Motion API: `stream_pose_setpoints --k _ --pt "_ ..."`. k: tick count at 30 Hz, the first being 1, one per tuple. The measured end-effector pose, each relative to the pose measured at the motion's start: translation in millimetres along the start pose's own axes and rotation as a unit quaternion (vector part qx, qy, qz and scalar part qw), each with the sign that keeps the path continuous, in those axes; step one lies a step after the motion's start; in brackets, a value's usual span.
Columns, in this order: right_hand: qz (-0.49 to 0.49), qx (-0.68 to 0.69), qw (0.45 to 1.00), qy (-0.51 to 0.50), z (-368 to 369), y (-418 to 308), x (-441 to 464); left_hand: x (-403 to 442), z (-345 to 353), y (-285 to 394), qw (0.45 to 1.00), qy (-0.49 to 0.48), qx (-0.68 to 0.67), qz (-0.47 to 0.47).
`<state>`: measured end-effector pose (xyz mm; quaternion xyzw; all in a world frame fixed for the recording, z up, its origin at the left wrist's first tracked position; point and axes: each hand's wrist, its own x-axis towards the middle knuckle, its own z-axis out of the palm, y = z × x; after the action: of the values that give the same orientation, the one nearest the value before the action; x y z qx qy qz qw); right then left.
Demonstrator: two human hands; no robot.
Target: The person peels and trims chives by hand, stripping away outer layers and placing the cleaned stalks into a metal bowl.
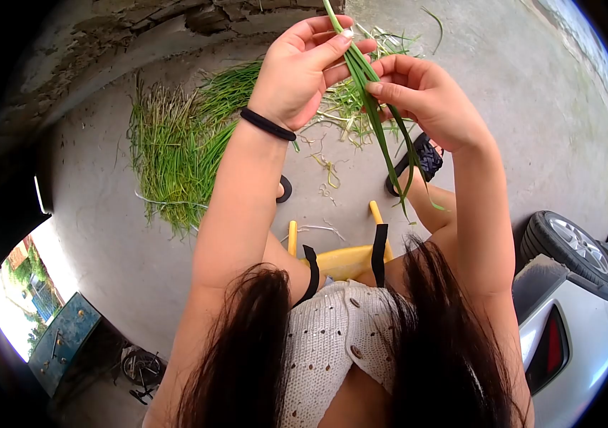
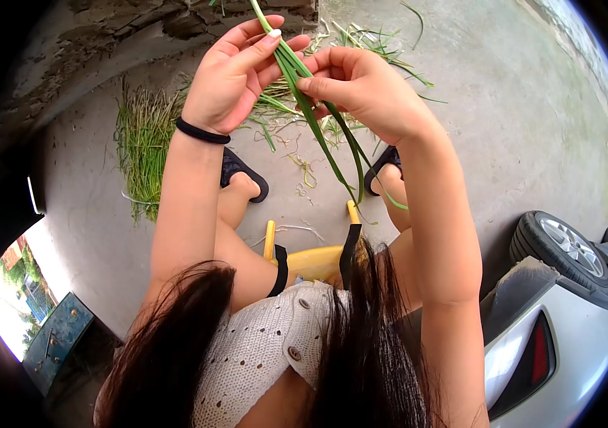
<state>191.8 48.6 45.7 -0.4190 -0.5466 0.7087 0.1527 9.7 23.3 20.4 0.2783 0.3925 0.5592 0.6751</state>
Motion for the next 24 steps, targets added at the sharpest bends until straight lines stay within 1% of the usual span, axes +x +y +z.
stream_pose_setpoints --k 3,12,15,18,21,24 --pt "-0.018 0.047 0.998 -0.023 0 9 4 0 0 0 1.000 -0.004 0.015 0.001" --pt "-0.008 0.035 0.999 -0.004 -2 3 1 -1 1 2 0.999 0.011 0.031 0.017" --pt "-0.019 0.012 1.000 -0.003 -4 6 4 0 0 1 0.999 0.009 0.034 0.024" --pt "-0.006 -0.004 1.000 0.005 -3 3 3 0 1 0 0.999 0.017 0.037 0.036" --pt "0.004 -0.017 1.000 0.003 -3 0 1 0 5 5 0.998 0.060 0.006 0.007" --pt "0.016 -0.004 1.000 -0.008 -3 5 4 2 3 10 0.996 0.082 -0.005 0.023"
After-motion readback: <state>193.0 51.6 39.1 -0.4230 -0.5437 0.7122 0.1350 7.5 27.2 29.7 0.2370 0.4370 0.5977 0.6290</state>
